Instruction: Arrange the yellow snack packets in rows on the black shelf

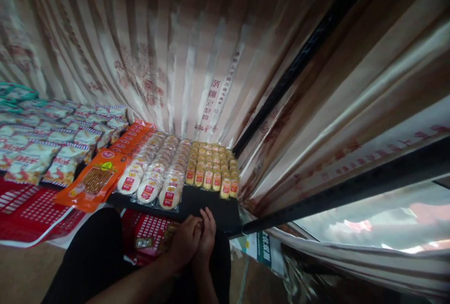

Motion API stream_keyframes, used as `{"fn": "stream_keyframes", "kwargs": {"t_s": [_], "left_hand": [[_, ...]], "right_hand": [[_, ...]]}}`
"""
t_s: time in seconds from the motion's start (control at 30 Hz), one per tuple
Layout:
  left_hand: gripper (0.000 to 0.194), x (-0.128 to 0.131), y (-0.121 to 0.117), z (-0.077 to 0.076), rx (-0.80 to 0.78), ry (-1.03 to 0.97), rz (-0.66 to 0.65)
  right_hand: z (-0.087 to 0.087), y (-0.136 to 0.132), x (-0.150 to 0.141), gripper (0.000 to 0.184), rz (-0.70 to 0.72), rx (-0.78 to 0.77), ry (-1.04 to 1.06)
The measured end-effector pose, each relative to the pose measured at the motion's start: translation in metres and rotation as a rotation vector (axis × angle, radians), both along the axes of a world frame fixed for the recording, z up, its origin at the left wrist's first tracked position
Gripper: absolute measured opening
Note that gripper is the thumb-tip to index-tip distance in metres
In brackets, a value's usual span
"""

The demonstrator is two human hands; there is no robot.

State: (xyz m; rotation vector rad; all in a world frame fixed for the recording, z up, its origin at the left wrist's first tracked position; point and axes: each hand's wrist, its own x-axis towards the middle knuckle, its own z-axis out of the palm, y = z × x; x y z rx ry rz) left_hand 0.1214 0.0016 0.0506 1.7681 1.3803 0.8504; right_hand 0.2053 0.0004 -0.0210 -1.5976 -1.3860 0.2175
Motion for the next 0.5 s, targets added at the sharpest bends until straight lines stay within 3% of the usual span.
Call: {"fn": "stream_keyframes", "kwargs": {"t_s": [0.2, 0.33, 0.5], "left_hand": [[0.036, -0.027, -0.013, -0.027, -0.056, 0.053, 0.017], [0.037, -0.043, -0.021, -0.045, -0.032, 0.015, -0.013], [0.038, -0.060, -0.028, -0.064, -0.128, 0.061, 0.003]], "right_hand": [[-0.009, -0.018, -0.024, 0.031, 0.056, -0.027, -0.021], [-0.024, -0.031, -0.034, 0.032, 0.125, -0.008, -0.084], [-0.045, -0.039, -0.048, 0.035, 0.165, -0.145, -0.129]]}}
